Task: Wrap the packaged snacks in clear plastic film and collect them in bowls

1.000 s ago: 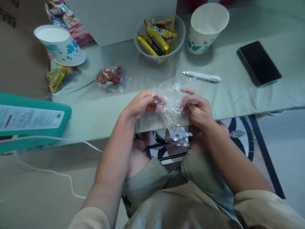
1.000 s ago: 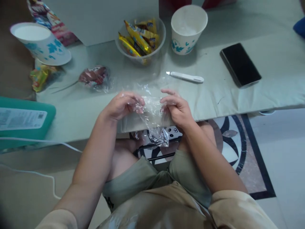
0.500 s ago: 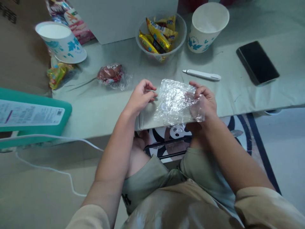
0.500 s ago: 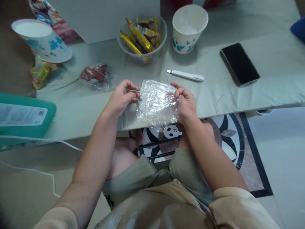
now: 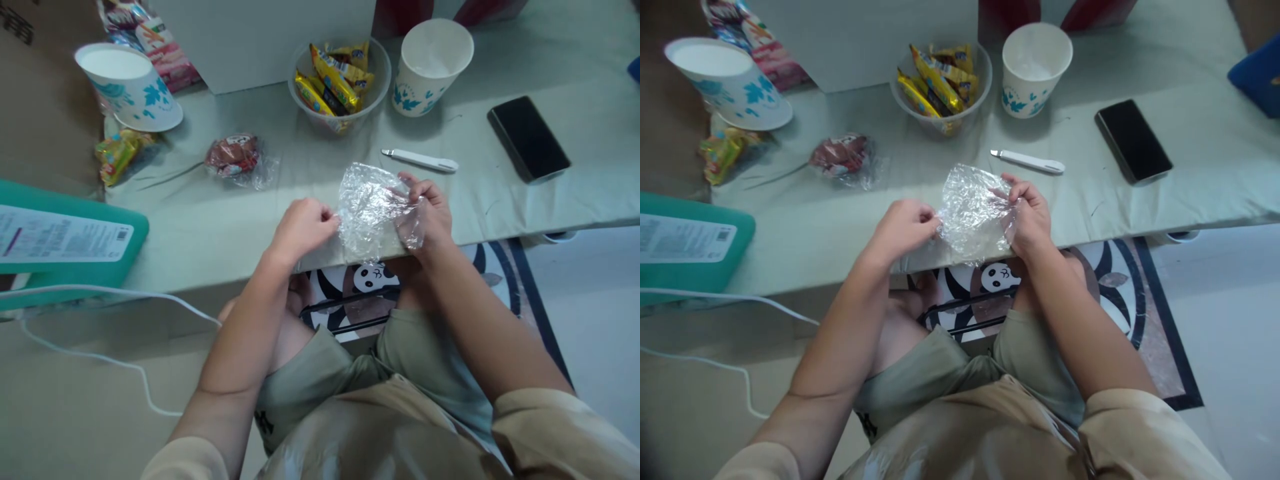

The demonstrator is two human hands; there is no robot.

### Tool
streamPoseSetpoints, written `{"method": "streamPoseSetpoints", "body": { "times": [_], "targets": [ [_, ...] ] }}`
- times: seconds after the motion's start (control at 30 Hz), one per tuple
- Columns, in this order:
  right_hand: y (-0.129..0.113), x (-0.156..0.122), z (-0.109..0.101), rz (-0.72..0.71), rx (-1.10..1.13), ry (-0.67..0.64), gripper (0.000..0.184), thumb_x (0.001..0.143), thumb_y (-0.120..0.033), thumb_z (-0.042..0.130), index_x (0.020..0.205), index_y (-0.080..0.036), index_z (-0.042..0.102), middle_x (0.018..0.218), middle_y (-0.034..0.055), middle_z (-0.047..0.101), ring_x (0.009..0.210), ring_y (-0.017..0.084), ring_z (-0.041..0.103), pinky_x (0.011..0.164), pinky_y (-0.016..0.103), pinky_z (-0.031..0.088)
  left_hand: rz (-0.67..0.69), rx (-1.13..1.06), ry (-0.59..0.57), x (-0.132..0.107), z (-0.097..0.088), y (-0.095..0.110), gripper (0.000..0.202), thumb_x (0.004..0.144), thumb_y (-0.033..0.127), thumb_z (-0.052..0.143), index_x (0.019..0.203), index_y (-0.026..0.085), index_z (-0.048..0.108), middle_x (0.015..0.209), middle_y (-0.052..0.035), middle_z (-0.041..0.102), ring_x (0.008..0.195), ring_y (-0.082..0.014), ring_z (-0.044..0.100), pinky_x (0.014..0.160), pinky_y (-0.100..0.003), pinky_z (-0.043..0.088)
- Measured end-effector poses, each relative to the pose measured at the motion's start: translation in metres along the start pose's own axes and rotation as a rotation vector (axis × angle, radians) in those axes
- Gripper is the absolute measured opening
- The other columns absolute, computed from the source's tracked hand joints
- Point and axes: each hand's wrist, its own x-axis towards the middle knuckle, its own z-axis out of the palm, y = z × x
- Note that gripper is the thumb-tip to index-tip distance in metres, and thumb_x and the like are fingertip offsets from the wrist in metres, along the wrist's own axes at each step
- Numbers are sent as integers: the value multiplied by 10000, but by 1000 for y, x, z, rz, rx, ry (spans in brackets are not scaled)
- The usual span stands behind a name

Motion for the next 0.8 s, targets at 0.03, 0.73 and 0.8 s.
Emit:
{"method": "streamPoseSetpoints", "body": {
  "times": [0.03,0.73,0.8],
  "targets": [
    [-1,-1,1,-9,-28,-3,430,746,-398,800,680,-207,421,1305,14,633,1028,226,706,981,479,560,-37,-57,-31,0,-6,-5,273,809,217,594,538,196,604,528,-5,574,502,-130,489,543,-292,330],
    [-81,-53,23,-427,-227,-230,115,897,-336,736,786,-316,762,977,43,719,1284,279,599,999,498,590,383,-866,-217,32,1,-22,895,658,523,884,1424,251,509,1110,-94,769,1114,-290,750,957,-445,604],
    [-85,-59,15,-349,-168,-169,47,858,-303,771,852,-344,792,1143,18,719,1321,277,588,1024,483,580,336,-896,-274,27,1,-15,646,668,431,871,1220,195,633,922,-62,768,947,-248,779,865,-391,629]
  ]
}}
